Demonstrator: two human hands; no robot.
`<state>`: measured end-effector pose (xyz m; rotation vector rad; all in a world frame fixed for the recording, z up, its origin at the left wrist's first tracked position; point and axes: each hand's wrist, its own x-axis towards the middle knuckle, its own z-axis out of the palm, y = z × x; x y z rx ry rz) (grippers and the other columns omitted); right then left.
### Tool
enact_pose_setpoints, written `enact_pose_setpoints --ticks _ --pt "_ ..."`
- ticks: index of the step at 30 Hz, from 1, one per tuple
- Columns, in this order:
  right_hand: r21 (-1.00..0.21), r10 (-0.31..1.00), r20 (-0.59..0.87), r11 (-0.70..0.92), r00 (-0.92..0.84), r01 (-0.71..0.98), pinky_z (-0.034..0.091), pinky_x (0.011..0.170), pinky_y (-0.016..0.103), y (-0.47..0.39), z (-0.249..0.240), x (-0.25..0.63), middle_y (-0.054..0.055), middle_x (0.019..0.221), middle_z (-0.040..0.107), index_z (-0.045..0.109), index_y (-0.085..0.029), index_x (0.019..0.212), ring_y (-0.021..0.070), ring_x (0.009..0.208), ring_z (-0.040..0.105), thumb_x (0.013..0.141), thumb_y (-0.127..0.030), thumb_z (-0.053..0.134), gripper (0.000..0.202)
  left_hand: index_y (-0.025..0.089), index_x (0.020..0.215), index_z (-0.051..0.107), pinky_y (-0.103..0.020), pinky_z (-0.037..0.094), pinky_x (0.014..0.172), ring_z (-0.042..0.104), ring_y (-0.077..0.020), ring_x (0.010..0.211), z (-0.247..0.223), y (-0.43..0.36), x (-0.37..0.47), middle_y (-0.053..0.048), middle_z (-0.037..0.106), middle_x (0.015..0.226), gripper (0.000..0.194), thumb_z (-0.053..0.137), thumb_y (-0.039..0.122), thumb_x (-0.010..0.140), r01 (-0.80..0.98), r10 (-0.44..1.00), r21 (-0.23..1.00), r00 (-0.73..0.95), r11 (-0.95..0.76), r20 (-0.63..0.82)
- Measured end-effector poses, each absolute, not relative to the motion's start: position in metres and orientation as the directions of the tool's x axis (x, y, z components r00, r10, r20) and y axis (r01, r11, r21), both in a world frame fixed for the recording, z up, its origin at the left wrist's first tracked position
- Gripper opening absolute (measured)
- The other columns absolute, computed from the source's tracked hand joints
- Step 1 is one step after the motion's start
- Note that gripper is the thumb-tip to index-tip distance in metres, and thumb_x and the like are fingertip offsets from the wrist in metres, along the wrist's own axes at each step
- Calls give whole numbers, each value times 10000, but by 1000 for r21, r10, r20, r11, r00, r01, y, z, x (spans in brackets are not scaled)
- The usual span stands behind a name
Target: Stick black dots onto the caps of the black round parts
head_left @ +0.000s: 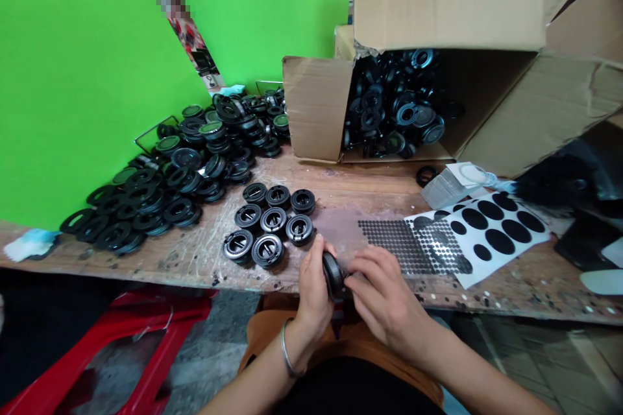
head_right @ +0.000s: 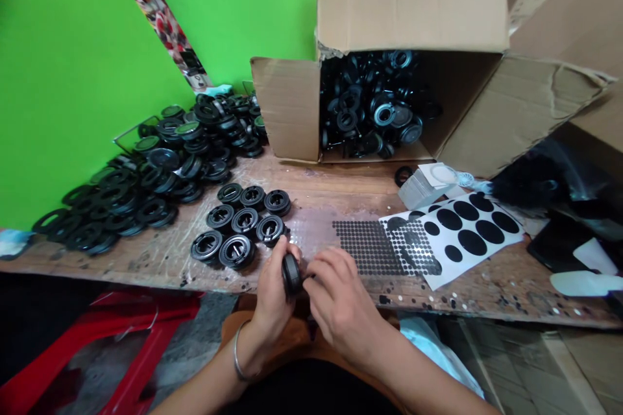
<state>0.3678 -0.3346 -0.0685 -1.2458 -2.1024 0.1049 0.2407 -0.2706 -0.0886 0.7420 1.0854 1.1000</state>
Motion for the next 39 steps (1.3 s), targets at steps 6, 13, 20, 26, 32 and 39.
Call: enact_pose_setpoints --ticks 6,13,20,26,32,39 --pt "-353 813 480 523 -330 776 335 1091 576 -347 -75 381 125 1303 555 560 -191 1259 316 1328 396 887 -131 538 377 182 642 526 -220 380 532 442 -99 504 -90 -264 237 33 503 572 418 593 557 813 -340 945 884 52 320 -322" --pt "-519 965 263 141 0 843 443 803 385 -317 -101 438 67 883 602 620 -198 819 221 879 544 889 -142 531 126 181 625 529 -211 333 472 429 -88 463 -89 -257 230 36 487 533 418 570 533 847 -315 968 924 -51 218 -245" --pt "-379 985 129 155 -114 912 354 749 345 -303 -116 432 64 862 613 657 -196 778 224 858 500 845 -118 564 138 179 615 544 -207 324 456 431 -91 458 -95 -258 231 34 488 513 434 580 553 833 -292 967 929 -48 226 -250" --pt "-369 991 -16 115 -130 922 350 745 328 -287 -106 428 57 851 596 587 -176 719 209 835 498 744 -61 561 120 178 614 535 -203 316 452 418 -89 460 -99 -257 235 36 482 513 433 587 549 831 -305 960 918 -42 252 -277" --pt "-276 982 171 132 -86 952 368 732 364 -300 -115 419 76 833 575 538 -184 735 233 823 479 781 -58 526 134 178 614 515 -191 296 442 379 -78 452 -96 -257 231 47 438 502 458 571 572 840 -281 966 932 -49 231 -255" --pt "-525 871 487 353 -67 774 412 861 402 -307 -81 402 62 988 526 496 -208 824 235 996 483 812 -38 535 175 173 617 513 -189 287 447 343 -79 475 -93 -259 232 43 406 532 457 546 561 856 -210 974 953 -9 218 -225"
